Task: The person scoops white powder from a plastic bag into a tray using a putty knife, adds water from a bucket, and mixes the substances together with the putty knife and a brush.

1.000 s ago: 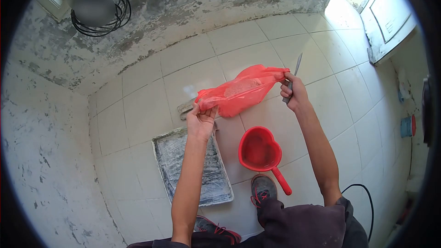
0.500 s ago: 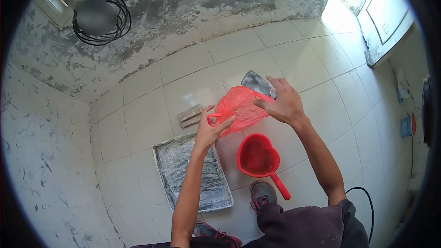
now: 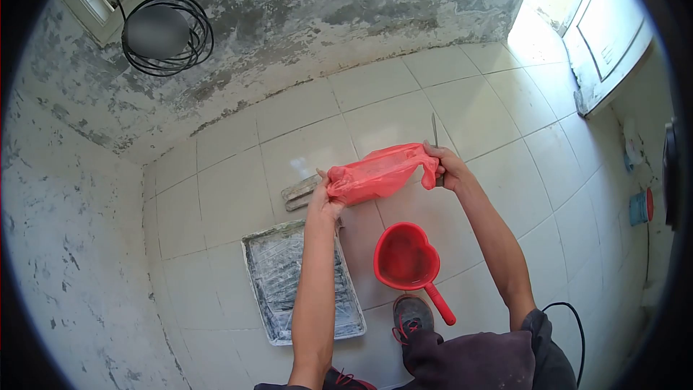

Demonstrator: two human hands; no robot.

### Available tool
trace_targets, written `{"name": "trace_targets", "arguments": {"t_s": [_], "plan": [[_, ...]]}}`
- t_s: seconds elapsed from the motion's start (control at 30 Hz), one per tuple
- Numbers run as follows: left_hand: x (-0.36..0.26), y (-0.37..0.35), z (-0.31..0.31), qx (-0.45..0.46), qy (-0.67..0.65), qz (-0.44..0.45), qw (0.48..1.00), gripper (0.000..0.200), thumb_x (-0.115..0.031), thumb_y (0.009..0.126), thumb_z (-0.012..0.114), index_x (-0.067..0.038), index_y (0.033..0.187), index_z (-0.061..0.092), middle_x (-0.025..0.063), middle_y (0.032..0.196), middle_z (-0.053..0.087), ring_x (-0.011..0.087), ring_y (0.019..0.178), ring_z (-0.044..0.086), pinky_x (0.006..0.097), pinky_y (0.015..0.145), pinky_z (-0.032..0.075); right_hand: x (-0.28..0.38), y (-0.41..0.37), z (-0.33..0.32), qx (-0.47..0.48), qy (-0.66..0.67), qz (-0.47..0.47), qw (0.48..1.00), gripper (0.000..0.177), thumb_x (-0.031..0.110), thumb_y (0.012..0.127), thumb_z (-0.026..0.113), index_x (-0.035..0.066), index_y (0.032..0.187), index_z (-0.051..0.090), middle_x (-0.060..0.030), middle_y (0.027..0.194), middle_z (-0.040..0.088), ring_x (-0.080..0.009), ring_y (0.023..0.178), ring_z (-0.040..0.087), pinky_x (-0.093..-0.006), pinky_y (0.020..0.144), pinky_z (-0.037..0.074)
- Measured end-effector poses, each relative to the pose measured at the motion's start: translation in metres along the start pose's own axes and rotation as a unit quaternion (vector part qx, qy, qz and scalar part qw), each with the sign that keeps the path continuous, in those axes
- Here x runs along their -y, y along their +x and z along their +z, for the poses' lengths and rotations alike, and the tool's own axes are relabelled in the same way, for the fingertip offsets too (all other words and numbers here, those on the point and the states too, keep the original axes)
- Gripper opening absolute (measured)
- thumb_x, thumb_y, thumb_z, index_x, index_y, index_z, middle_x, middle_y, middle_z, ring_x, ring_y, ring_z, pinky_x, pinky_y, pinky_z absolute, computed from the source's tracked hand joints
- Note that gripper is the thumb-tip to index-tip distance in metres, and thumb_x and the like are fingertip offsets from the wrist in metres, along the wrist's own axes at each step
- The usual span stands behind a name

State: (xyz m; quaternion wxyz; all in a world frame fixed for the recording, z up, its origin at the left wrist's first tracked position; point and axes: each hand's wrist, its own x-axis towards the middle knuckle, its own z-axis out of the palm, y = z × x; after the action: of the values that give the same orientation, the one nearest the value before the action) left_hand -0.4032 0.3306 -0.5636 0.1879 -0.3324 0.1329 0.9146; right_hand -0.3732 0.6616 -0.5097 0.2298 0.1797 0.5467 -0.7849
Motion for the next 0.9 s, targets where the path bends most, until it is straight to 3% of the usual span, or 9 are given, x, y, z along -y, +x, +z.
{"name": "trace_targets", "arguments": {"t_s": [0.23, 0.3, 0.4, 0.53, 0.57, 0.67, 0.8, 0.83, 0.9], "plan": [[-0.016, 0.044, 0.002, 0.075, -0.174, -0.073, 0.979, 0.023, -0.024, 0.109, 0.054, -0.006, 0.100, 0.065, 0.0059, 0.091, 0.073, 0.0189, 0.074, 0.074, 0.0373, 0.066, 0.066, -0.035, 0.020, -0.010, 0.036, 0.371, -0.082, 0.924, 0.037, 0.046, 0.104, 0.062, 0.013, 0.087, 0.063, 0.0089, 0.061, 0.052, -0.0014, 0.041, 0.037, -0.0238, 0.041, 0.044], [0.004, -0.007, 0.034, 0.106, 0.097, -0.015, 0.990, 0.028, -0.029, 0.110, 0.051, -0.007, 0.101, 0.066, 0.0065, 0.097, 0.073, 0.0199, 0.086, 0.074, 0.0382, 0.076, 0.066, -0.036, 0.020, -0.011, 0.068, 0.399, -0.101, 0.909, 0.037, 0.046, 0.105, 0.061, 0.013, 0.089, 0.064, 0.0076, 0.061, 0.054, -0.0029, 0.042, 0.041, -0.0253, 0.042, 0.048], [0.015, 0.003, 0.014, 0.068, 0.157, 0.023, 0.985, 0.036, -0.037, 0.109, 0.053, -0.005, 0.107, 0.067, 0.0080, 0.102, 0.073, 0.0204, 0.098, 0.073, 0.0390, 0.090, 0.062, -0.025, 0.006, -0.003, -0.117, 0.321, -0.031, 0.939, 0.039, 0.046, 0.105, 0.061, 0.009, 0.093, 0.067, 0.0034, 0.066, 0.061, -0.0078, 0.048, 0.053, -0.0272, 0.045, 0.050], [0.020, 0.013, -0.007, 0.051, 0.245, 0.015, 0.968, 0.043, -0.043, 0.108, 0.053, -0.003, 0.117, 0.067, 0.0100, 0.105, 0.074, 0.0216, 0.102, 0.072, 0.0435, 0.098, 0.058, -0.037, -0.006, -0.014, -0.219, -0.183, -0.021, 0.958, 0.038, 0.040, 0.100, 0.065, 0.002, 0.099, 0.070, -0.0089, 0.073, 0.066, -0.0240, 0.065, 0.066, -0.0385, 0.063, 0.054], [0.020, 0.014, -0.010, 0.055, 0.335, 0.048, 0.939, 0.053, -0.051, 0.104, 0.057, -0.002, 0.123, 0.063, 0.0117, 0.112, 0.070, 0.0249, 0.104, 0.070, 0.0433, 0.096, 0.057, -0.034, -0.005, -0.012, -0.270, -0.386, -0.078, 0.879, 0.036, 0.036, 0.097, 0.068, 0.000, 0.101, 0.071, -0.0126, 0.075, 0.066, -0.0285, 0.072, 0.068, -0.0417, 0.069, 0.054], [0.027, 0.008, -0.016, -0.039, 0.522, 0.192, 0.830, 0.072, -0.060, 0.097, 0.066, -0.002, 0.137, 0.052, 0.0162, 0.127, 0.059, 0.0315, 0.114, 0.063, 0.0444, 0.098, 0.053, -0.040, -0.020, -0.004, -0.374, -0.471, -0.316, 0.734, 0.029, 0.026, 0.092, 0.070, -0.001, 0.101, 0.070, -0.0189, 0.081, 0.069, -0.0365, 0.081, 0.069, -0.0470, 0.075, 0.050], [0.046, -0.059, 0.022, -0.076, 0.681, 0.407, 0.604, 0.089, -0.056, 0.085, 0.081, -0.011, 0.149, 0.038, 0.0227, 0.146, 0.034, 0.0422, 0.132, 0.047, 0.0507, 0.105, 0.047, -0.013, -0.060, 0.051, -0.316, -0.397, -0.346, 0.789, 0.024, 0.019, 0.088, 0.069, -0.001, 0.102, 0.071, -0.0208, 0.088, 0.072, -0.0384, 0.085, 0.068, -0.0484, 0.076, 0.049], [0.046, -0.058, 0.021, -0.076, 0.682, 0.406, 0.604, 0.089, -0.056, 0.085, 0.081, -0.011, 0.149, 0.038, 0.0227, 0.146, 0.034, 0.0422, 0.132, 0.047, 0.0507, 0.105, 0.047, -0.014, -0.056, 0.056, -0.201, -0.429, -0.254, 0.843, 0.024, 0.018, 0.089, 0.066, 0.000, 0.102, 0.071, -0.0218, 0.088, 0.072, -0.0397, 0.085, 0.068, -0.0492, 0.077, 0.050], [0.047, -0.051, 0.012, -0.067, 0.792, 0.430, 0.428, 0.074, -0.044, 0.086, 0.083, -0.017, 0.144, 0.045, 0.0247, 0.133, 0.054, 0.0412, 0.121, 0.059, 0.0483, 0.096, 0.051, -0.015, -0.044, 0.067, -0.080, -0.452, -0.154, 0.875, 0.023, 0.017, 0.089, 0.063, 0.000, 0.102, 0.072, -0.0227, 0.089, 0.072, -0.0409, 0.085, 0.067, -0.0500, 0.078, 0.050]]}}
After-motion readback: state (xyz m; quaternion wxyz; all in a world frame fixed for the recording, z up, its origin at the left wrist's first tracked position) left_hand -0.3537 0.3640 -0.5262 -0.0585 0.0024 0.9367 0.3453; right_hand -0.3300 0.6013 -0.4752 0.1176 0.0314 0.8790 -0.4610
